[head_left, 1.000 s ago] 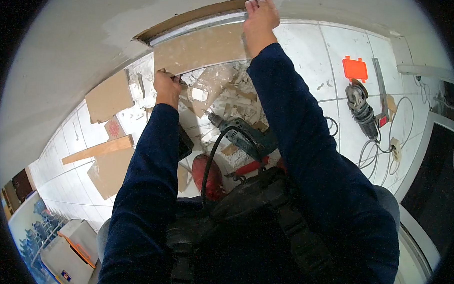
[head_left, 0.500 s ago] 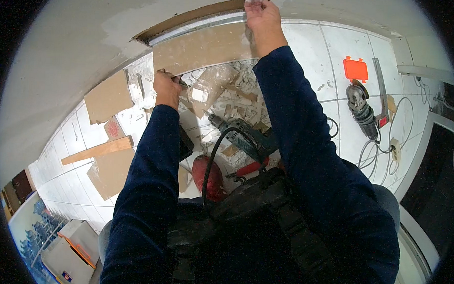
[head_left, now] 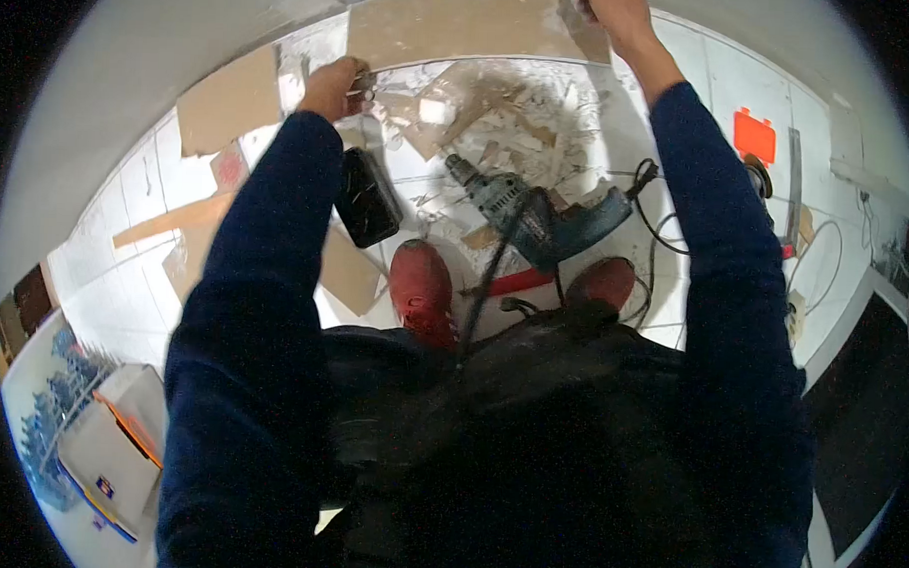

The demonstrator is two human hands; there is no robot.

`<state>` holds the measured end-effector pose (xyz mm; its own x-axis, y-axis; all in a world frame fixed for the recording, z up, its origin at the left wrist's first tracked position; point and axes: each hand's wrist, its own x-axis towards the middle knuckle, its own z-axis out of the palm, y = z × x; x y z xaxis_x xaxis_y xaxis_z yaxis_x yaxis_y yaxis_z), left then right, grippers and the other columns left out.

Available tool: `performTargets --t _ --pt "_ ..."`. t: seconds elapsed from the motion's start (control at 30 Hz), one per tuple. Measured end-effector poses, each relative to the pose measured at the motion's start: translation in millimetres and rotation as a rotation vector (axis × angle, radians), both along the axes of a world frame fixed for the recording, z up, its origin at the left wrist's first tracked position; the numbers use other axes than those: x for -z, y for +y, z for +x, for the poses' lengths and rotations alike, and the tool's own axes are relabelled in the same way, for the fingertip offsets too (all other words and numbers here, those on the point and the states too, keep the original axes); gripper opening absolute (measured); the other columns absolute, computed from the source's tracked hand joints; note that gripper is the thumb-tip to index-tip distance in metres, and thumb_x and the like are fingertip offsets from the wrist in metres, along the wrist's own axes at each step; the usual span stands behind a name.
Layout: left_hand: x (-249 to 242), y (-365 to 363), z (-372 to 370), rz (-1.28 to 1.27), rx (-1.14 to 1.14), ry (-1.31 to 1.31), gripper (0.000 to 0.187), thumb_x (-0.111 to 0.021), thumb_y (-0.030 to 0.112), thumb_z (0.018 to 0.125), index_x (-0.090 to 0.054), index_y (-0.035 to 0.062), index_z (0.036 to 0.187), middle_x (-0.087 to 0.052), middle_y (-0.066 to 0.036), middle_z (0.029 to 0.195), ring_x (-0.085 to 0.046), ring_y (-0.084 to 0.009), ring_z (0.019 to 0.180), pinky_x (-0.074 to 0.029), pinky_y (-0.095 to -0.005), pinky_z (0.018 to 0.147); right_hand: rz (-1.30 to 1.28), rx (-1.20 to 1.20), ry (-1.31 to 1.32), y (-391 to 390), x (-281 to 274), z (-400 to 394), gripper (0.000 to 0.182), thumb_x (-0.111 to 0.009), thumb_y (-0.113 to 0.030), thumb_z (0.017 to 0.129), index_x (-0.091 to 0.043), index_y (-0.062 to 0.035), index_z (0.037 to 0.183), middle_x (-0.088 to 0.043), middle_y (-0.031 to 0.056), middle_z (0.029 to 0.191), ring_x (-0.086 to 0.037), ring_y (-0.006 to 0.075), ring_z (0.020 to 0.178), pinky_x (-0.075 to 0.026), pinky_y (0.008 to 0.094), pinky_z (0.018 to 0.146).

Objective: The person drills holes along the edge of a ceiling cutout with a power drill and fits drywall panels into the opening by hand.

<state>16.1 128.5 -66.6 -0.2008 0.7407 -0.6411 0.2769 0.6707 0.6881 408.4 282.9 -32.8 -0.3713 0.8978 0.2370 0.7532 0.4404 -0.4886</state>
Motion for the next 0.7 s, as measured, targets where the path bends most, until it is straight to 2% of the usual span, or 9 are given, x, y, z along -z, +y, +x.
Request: performTargets --t 0.03,0.07,0.13,0.23,0.4,0.47,0.57,0.63,0.7 --pt "-27.4 1.0 1.2 -0.122 -0.097 -0.089 0.035 -0.066 0.035 0.093 -0.066 0.0067 0.114 -0.068 -0.01 0.103 -0.068 -0.0214 0.084 -0.059 -0.0353 0.072 0.359 -0.218 -0.345 -19.5 -21.9 -3.4 0.02 -0.064 -0.022 0.083 -0.066 -0.0038 0.076 -0.067 0.018 0.078 -0.065 0.0358 0.077 -0.053 0.0483 0.071" --pt "-37.9 9.0 -13.3 -0.166 0.096 0.149 0.033 -0.063 0.037 0.096 -0.067 0.007 0.111 -0.068 -0.008 0.101 -0.067 -0.0204 0.072 -0.059 -0.0338 0.064 0.35 -0.233 -0.333 -37.6 -23.5 -11.4 0.02 -0.064 -0.022 0.083 -0.066 -0.0038 0.076 -0.067 0.018 0.078 -0.065 0.0358 0.077 -0.053 0.0483 0.071" --pt "-33.3 33.6 -75.3 -0.176 0.556 0.407 0.039 -0.056 0.041 0.1 -0.067 0.0043 0.107 -0.068 -0.008 0.099 -0.067 -0.0193 0.062 -0.06 -0.0356 0.053 -0.416 -0.358 -0.185 -58.9 -29.1 -20.7 0.024 -0.055 -0.027 0.1 -0.067 -0.0068 0.106 -0.071 0.0141 0.098 -0.069 0.0297 0.092 -0.057 0.0422 0.087" --pt "-63.7 59.9 -125.7 0.308 1.199 0.888 0.028 -0.058 0.028 0.097 -0.066 0.0008 0.101 -0.068 -0.02 0.104 -0.066 -0.0373 0.096 -0.051 -0.0456 0.089 -0.332 -0.504 -0.46 -89.3 -29.5 -14.5 0.031 -0.056 -0.036 0.1 -0.068 -0.0106 0.113 -0.072 0.0166 0.098 -0.07 0.0313 0.089 -0.055 0.0435 0.082" --pt "-108.5 32.2 -160.3 0.56 1.267 0.87 0.042 -0.051 0.028 0.101 -0.06 0.0016 0.131 -0.066 -0.023 0.123 -0.065 -0.0371 0.106 -0.05 -0.0446 0.093 -0.44 -0.458 -0.644 -68.0 -89.3 97.1 0.028 -0.056 -0.031 0.099 -0.068 -0.0084 0.11 -0.071 0.0186 0.093 -0.069 0.0351 0.082 -0.055 0.0448 0.076" --pt "-92.5 15.9 -175.8 0.027 0.763 0.503 0.044 -0.047 0.035 0.105 -0.06 0.0041 0.134 -0.07 -0.013 0.118 -0.066 -0.0192 0.098 -0.053 -0.0323 0.082 -0.344 -0.361 -0.616 -45.2 -119.7 175.3 0.027 -0.062 -0.03 0.09 -0.071 -0.0068 0.1 -0.071 0.0211 0.092 -0.068 0.0368 0.084 -0.054 0.0476 0.075" --pt "-35.6 -40.8 -183.6 0.166 0.238 0.077 0.044 -0.05 0.034 0.105 -0.057 0.0034 0.136 -0.069 -0.01 0.115 -0.066 -0.0179 0.097 -0.053 -0.0302 0.077 -0.103 -0.106 -0.702 -44.1 -178.2 297.9 0.029 -0.066 -0.034 0.083 -0.074 -0.0077 0.092 -0.07 0.0253 0.092 -0.068 0.0403 0.088 -0.054 0.0485 0.081" --pt "-41.3 -59.8 -186.1 0.159 0.422 0.075 0.042 -0.054 0.033 0.102 -0.059 0.0034 0.131 -0.068 -0.006 0.11 -0.064 -0.0151 0.09 -0.053 -0.0296 0.074 0.003 0.167 -0.797 -61.1 -164.4 371.9 0.03 -0.06 -0.032 0.096 -0.07 -0.0066 0.108 -0.073 0.0141 0.089 -0.07 0.0278 0.075 -0.056 0.0411 0.068" --pt "-41.6 -66.2 -201.3 0.125 0.411 0.257 0.044 -0.057 0.032 0.1 -0.058 0.0043 0.134 -0.068 -0.005 0.106 -0.062 -0.0136 0.087 -0.052 -0.0286 0.07 -0.22 0.464 -0.583 -97.8 -150.5 389.9 0.033 -0.064 -0.032 0.091 -0.072 -0.0073 0.111 -0.075 0.0123 0.09 -0.071 0.0258 0.076 -0.056 0.0406 0.069"
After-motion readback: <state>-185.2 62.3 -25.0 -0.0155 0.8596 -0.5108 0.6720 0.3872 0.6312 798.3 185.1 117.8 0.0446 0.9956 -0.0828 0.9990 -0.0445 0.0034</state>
